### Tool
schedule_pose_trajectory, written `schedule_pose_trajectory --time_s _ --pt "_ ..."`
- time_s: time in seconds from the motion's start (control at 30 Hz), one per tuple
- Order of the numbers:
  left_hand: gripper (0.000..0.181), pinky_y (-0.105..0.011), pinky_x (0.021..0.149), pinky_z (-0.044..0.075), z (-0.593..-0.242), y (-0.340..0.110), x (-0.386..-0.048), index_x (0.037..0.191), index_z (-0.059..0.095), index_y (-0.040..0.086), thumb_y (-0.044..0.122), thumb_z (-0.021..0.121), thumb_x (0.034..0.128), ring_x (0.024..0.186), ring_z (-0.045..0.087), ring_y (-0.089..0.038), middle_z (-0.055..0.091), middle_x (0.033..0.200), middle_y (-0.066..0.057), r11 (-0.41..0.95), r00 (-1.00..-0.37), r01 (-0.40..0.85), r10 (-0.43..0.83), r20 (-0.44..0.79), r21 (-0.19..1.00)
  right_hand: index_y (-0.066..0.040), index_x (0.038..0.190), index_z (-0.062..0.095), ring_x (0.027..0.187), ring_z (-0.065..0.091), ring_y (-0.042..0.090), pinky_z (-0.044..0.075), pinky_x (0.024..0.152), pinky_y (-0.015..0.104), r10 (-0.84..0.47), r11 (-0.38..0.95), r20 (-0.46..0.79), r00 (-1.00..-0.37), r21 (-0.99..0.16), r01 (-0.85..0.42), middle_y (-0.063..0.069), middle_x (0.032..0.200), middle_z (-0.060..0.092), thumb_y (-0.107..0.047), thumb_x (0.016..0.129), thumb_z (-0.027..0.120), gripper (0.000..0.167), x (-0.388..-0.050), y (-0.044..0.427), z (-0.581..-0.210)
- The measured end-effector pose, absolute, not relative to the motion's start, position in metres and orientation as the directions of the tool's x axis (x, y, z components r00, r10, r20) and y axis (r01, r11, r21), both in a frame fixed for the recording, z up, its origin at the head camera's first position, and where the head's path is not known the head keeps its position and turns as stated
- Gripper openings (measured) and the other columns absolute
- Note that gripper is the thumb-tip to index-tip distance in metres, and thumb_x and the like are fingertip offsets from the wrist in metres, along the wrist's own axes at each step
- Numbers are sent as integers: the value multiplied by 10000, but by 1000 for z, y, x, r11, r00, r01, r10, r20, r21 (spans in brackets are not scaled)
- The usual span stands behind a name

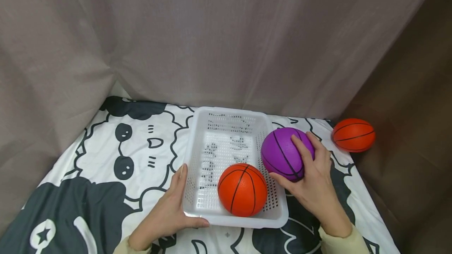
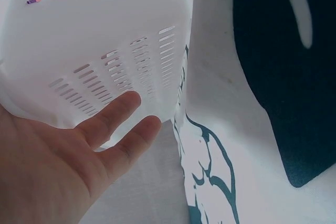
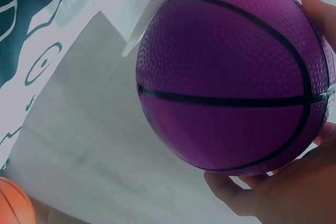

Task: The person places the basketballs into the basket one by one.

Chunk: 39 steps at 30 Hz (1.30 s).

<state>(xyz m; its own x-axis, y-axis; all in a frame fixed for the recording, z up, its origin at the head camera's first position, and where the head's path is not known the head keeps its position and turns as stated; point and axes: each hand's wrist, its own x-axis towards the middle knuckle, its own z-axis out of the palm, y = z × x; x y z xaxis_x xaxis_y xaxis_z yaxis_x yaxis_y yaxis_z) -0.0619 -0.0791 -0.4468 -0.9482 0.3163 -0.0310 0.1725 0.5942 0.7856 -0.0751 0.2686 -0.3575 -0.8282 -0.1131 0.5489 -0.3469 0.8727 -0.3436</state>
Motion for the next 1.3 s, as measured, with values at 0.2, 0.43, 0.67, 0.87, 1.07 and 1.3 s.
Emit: schedule_pose_trajectory --time_s 0.2,0.43,0.67,0.87,1.07,1.3 --pt "1478 -485 977 425 -447 -80 -61 1570 -32 229 787 780 467 1232 462 -289 23 1620 -41 595 -949 162 313 -42 787 -175 1477 416 1340 220 458 260 931 677 -199 861 563 -802 -291 -417 211 1525 224 -277 514 971 1116 -79 261 -357" --pt "1474 -485 969 431 -449 -80 -59 1570 -33 230 777 787 473 1232 465 -296 29 1618 -61 585 -948 165 316 -36 794 -200 1492 390 1375 200 411 331 942 694 -227 839 503 -834 -334 -430 161 1549 204 -362 562 941 1093 -81 248 -358" --pt "1479 -486 987 418 -449 -80 -59 1571 -25 228 779 788 466 1254 451 -297 37 1617 -60 580 -949 172 315 -25 796 -220 1544 255 1356 243 378 428 898 647 -203 820 462 -863 -401 -408 116 1564 176 -436 591 923 1183 -86 241 -360" --pt "1469 -494 990 417 -450 -80 -59 1572 -23 214 769 791 483 1264 446 -314 38 1617 -69 576 -945 195 327 -5 794 -241 1567 34 1386 234 382 323 971 686 -192 788 348 -918 -502 -355 57 1604 24 -442 699 861 1216 -89 244 -366" --pt "1467 -488 1003 408 -450 -81 -59 1575 -5 199 769 791 482 1283 434 -312 54 1617 -62 569 -940 226 341 24 791 -191 1544 217 1400 194 360 284 965 724 -208 825 294 -933 -460 -329 69 1599 78 -460 821 751 938 -89 248 -371" --pt "1456 -491 994 416 -448 -82 -60 1574 -10 208 768 788 492 1271 440 -314 45 1617 -51 567 -939 224 343 20 792 -160 1504 316 1355 251 383 334 950 696 -174 837 260 -950 -470 -282 141 1560 161 -434 853 728 817 -86 257 -378"
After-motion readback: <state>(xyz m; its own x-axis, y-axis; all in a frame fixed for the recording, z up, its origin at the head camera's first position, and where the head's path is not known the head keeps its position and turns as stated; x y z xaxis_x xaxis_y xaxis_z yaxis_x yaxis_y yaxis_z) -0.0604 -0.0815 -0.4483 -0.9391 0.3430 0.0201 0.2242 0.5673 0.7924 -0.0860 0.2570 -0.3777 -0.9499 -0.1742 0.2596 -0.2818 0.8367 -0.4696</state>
